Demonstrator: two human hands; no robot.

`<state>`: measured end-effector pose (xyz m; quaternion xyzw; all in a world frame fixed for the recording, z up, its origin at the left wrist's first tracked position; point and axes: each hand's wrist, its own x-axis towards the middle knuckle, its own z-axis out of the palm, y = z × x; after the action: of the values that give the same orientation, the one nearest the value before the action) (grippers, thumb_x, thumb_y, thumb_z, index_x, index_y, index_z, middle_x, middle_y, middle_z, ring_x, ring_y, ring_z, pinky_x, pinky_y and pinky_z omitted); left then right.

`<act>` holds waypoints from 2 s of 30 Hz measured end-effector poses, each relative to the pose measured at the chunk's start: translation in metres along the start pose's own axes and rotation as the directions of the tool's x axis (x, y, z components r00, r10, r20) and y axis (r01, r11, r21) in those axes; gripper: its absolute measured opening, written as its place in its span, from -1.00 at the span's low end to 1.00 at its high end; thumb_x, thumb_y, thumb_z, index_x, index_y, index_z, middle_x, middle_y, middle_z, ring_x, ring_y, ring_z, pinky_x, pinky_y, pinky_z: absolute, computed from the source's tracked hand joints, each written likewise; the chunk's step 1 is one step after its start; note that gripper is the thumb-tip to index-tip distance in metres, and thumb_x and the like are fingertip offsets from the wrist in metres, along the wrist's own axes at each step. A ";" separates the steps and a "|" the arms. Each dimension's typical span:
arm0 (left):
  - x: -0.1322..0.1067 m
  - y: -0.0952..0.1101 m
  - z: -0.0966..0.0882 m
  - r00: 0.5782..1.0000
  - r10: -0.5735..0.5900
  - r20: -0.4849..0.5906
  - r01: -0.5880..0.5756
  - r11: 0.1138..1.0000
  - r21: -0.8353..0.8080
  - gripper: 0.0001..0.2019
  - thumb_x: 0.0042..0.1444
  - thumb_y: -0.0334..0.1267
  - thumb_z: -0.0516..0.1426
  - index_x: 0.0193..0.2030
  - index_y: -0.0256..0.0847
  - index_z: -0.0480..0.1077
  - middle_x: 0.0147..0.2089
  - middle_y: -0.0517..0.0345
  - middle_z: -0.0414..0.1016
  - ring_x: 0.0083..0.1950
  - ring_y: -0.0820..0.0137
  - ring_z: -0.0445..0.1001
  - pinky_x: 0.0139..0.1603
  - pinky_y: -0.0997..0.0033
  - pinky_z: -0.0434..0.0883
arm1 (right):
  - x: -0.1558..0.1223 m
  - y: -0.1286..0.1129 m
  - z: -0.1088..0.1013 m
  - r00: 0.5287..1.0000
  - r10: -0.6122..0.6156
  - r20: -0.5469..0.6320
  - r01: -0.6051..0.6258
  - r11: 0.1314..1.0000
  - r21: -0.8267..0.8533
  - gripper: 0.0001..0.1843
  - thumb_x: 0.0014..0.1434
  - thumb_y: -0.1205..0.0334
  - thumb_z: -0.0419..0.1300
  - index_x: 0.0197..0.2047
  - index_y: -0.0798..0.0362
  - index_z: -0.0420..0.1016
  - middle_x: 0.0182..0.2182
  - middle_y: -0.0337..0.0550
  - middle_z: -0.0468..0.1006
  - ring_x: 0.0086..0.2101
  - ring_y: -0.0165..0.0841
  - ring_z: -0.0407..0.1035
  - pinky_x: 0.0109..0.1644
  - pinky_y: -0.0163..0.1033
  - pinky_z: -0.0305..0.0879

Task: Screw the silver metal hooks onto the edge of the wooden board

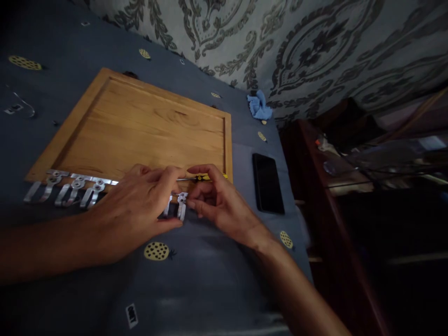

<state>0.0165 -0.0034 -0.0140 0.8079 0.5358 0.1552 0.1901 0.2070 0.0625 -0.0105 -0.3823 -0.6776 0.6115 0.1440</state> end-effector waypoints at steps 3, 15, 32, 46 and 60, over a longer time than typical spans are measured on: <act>0.000 -0.001 0.001 1.000 0.007 0.002 -0.007 1.000 0.000 -0.43 0.15 -0.16 0.28 0.16 -0.28 0.10 -0.09 0.00 0.57 -0.06 0.08 0.50 -0.06 0.11 0.23 | 0.006 -0.006 -0.003 0.995 0.086 0.056 -0.090 0.993 0.077 -0.49 0.15 0.24 0.34 0.08 0.00 0.20 -0.45 -0.36 0.47 -0.46 -0.49 0.34 -0.42 -0.37 0.29; 0.000 -0.001 0.002 1.000 0.018 -0.013 -0.018 1.000 0.003 -0.44 0.12 -0.20 0.30 0.12 -0.27 0.09 -0.08 -0.03 0.57 -0.07 0.08 0.50 -0.08 0.11 0.22 | 0.018 -0.011 -0.008 0.971 0.163 0.173 -0.183 0.978 0.101 -0.47 0.10 0.26 0.37 0.04 -0.03 0.19 -0.44 -0.35 0.49 -0.48 -0.50 0.35 -0.43 -0.36 0.30; -0.001 0.000 0.000 1.000 0.006 -0.003 -0.006 1.000 -0.009 -0.49 0.15 -0.19 0.28 0.09 -0.23 0.11 -0.02 -0.03 0.55 0.00 0.07 0.50 -0.02 0.07 0.26 | 0.018 -0.006 0.000 0.978 0.206 0.042 -0.209 0.973 0.095 -0.40 -0.05 0.15 0.47 -0.03 0.00 0.27 -0.57 -0.46 0.41 -0.60 -0.54 0.28 -0.55 -0.41 0.24; -0.001 0.006 -0.010 0.997 -0.035 0.072 0.033 0.999 0.027 -0.44 0.16 -0.17 0.30 0.15 -0.33 0.13 -0.02 -0.09 0.55 0.07 0.03 0.47 0.05 0.04 0.31 | -0.001 0.005 0.005 0.990 0.005 -0.143 0.003 0.998 0.057 -0.55 0.13 -0.06 0.36 -0.05 0.05 0.42 -0.49 -0.28 0.54 -0.56 -0.48 0.37 -0.47 -0.34 0.36; -0.001 0.005 -0.006 0.999 -0.029 0.024 0.027 0.997 0.067 -0.50 0.15 -0.17 0.30 0.09 -0.31 0.19 -0.09 -0.09 0.58 0.01 0.03 0.51 0.02 0.05 0.31 | -0.025 0.027 0.020 0.802 -0.593 -0.072 0.393 0.615 -0.684 -0.59 0.32 0.45 0.07 0.09 -0.11 0.57 -0.23 -0.11 0.58 -0.23 -0.34 0.53 -0.20 -0.24 0.51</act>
<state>0.0177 -0.0057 -0.0063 0.8080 0.5496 0.1247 0.1719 0.2194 0.0299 -0.0337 -0.2894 -0.8933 0.2156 0.2678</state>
